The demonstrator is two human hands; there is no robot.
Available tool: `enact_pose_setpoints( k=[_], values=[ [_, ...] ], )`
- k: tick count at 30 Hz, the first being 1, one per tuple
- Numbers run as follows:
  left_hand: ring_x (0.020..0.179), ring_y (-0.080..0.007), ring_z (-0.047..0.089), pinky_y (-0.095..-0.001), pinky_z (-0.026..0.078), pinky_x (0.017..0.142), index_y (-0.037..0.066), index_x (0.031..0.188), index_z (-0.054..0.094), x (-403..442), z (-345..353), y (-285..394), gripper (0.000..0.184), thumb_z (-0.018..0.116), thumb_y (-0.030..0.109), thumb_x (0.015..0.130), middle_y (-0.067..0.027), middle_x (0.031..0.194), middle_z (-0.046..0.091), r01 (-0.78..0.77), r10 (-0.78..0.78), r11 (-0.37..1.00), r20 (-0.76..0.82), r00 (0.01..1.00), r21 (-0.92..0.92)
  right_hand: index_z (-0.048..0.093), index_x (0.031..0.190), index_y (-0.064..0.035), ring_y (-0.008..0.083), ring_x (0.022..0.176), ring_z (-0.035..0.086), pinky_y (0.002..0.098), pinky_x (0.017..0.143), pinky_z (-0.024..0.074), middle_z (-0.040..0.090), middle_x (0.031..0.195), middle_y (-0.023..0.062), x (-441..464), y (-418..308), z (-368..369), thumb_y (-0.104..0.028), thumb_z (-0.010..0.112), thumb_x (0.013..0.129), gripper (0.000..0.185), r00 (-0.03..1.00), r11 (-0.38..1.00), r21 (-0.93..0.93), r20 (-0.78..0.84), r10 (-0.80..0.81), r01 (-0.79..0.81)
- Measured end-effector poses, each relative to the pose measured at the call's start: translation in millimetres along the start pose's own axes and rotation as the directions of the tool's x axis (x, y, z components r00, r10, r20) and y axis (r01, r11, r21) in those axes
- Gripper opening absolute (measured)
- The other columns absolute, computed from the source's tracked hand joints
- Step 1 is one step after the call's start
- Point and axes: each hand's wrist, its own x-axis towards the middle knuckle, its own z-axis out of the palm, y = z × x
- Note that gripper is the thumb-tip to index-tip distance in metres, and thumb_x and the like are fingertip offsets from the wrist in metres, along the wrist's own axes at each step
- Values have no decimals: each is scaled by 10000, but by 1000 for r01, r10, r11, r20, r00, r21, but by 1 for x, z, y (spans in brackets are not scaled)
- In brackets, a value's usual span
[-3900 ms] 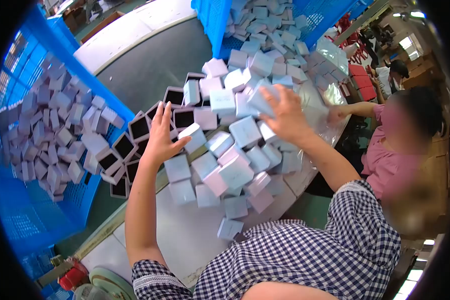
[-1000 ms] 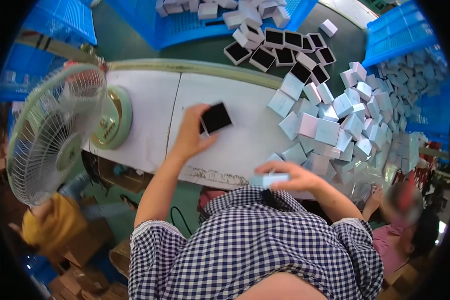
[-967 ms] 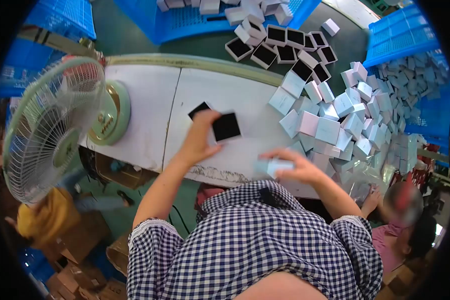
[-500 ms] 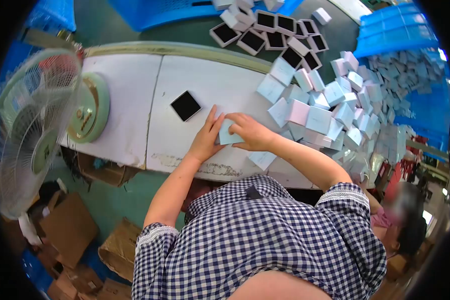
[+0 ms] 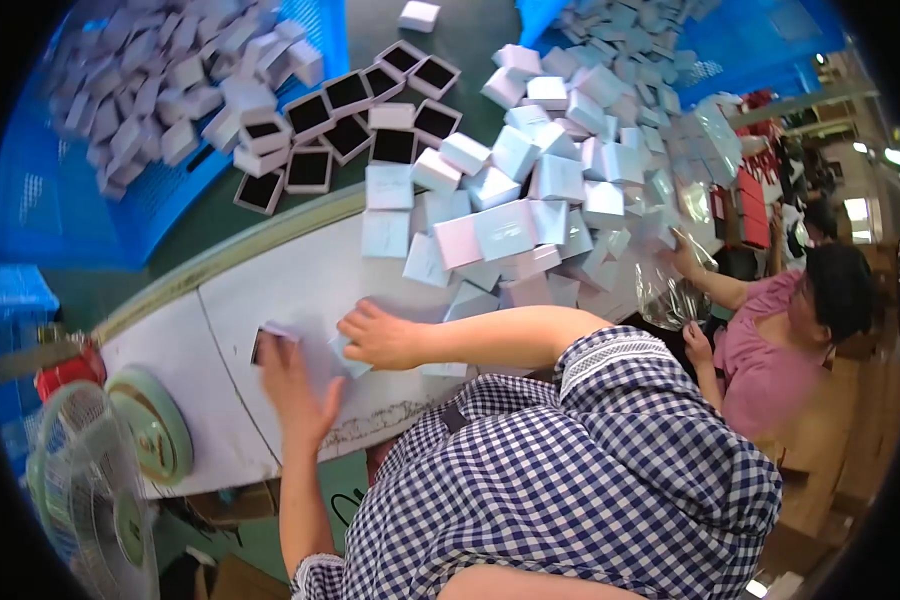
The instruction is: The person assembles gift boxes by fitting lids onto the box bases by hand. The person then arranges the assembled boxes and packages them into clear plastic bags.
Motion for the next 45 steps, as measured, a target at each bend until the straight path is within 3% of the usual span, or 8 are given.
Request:
enact_pose_setpoints(
  k=[8,12,16,23,31,35,40,45],
  values=[
    [1322,-481,299,-543,306,1069,-9,1402,402,28,69,-33,635,659,191,856,-263,1538,210,163,-140,970,-133,981,180,521,959,-98,342,1095,503,434,962,334,540,1140,168,-123,107,-173,-314,844,609,523,654,799,66,-535,534,-598],
    [1320,-485,310,-544,318,1060,79,1370,467,85,91,-2,560,652,88,841,-267,1534,220,174,-154,978,-167,974,114,562,967,-71,322,1104,526,453,961,384,580,1110,155,-190,168,-266,-330,819,710,446,636,617,-209,-34,771,-759],
    [1332,-492,305,-555,319,1057,85,1349,488,103,110,9,560,647,38,814,-265,1534,229,155,-125,976,-187,974,156,619,1032,-1,336,977,619,385,858,488,637,1064,183,-218,316,-306,-326,762,789,431,471,513,90,-287,834,-854],
    [1343,-514,295,-560,287,1098,119,1310,512,97,95,11,618,625,-28,721,-277,1520,250,152,-147,988,-103,984,34,480,1289,38,372,1217,516,406,1027,425,548,1292,232,-78,497,-238,-295,744,807,642,796,803,-106,-257,547,-586],
    [1343,-552,259,-616,263,1081,95,1239,537,95,112,18,415,611,46,833,-318,1506,222,230,-211,965,-144,967,127,137,1540,-169,433,1450,127,651,1084,258,110,1582,196,-1,564,-187,-598,771,692,1142,499,508,8,-175,849,-861],
    [1350,-556,239,-614,248,1086,89,1240,528,102,112,16,393,603,59,855,-322,1516,193,255,-237,955,-128,963,152,556,1230,-91,338,1150,555,508,1010,416,609,1160,166,-23,578,-169,-292,651,835,453,622,657,-28,-356,698,-753],
    [1373,-542,215,-616,227,1094,102,1297,470,95,114,18,476,563,2,841,-305,1529,182,267,-252,958,-134,958,109,573,1173,-6,300,934,658,378,773,540,651,1063,165,-110,545,-250,-335,681,850,473,814,855,-98,-379,441,-509],
    [1377,-545,214,-611,218,1104,144,1308,458,96,101,21,519,555,-24,827,-297,1540,169,216,-213,976,-112,971,23,683,866,2,275,757,662,388,626,534,693,809,157,-181,513,-333,-458,742,737,482,368,506,-320,403,838,-801]
  ],
)
